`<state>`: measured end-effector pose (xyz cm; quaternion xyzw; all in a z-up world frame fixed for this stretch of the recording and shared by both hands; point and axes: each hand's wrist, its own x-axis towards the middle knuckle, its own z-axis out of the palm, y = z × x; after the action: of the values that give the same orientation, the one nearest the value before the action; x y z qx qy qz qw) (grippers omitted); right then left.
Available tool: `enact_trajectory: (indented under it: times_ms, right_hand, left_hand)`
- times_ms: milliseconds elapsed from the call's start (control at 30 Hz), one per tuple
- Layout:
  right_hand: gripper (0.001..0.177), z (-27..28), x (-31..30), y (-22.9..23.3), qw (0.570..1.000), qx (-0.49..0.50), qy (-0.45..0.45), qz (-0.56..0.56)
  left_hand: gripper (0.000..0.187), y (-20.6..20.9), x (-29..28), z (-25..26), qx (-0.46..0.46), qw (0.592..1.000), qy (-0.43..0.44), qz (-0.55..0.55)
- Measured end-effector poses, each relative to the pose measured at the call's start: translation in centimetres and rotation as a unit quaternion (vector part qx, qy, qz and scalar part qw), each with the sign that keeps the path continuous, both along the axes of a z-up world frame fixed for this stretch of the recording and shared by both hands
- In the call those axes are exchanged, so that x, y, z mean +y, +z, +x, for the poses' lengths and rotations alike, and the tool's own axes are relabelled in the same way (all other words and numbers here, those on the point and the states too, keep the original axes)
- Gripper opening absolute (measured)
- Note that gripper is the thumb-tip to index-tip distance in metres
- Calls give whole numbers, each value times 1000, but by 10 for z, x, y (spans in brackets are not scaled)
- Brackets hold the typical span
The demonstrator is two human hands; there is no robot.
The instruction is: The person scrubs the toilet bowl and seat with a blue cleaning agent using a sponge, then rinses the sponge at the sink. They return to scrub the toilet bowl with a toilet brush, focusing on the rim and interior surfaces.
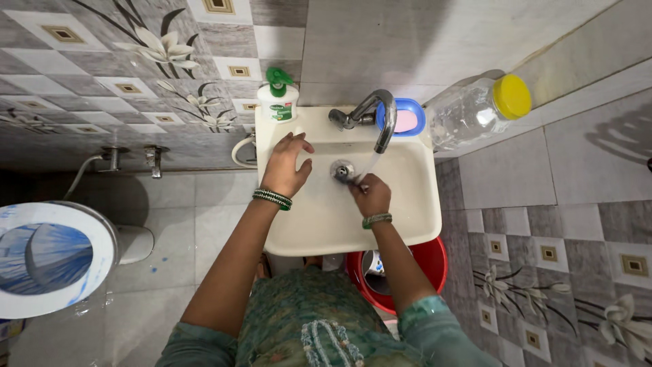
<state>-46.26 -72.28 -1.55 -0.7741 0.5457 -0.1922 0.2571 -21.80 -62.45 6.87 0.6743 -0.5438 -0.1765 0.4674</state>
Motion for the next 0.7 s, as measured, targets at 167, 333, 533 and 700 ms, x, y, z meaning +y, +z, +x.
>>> enact_trajectory:
  times_ms: [167, 333, 533, 700]
  right_hand:
    - [14, -4, 22, 0, 963, 159, 204, -80]
    - [18, -1, 16, -9, 960, 102, 183, -188]
    - [41, -11, 8, -25, 951, 101, 232, -180]
    - [44, -11, 3, -26, 937, 94, 235, -240]
  left_hand:
    - [27, -7, 5, 9, -1, 1000, 11, -5]
    - [29, -14, 10, 23, -3, 999, 33, -9]
    - [30, -19, 15, 29, -6, 999, 43, -10]
    - [29, -18, 18, 27, 0, 999, 43, 10]
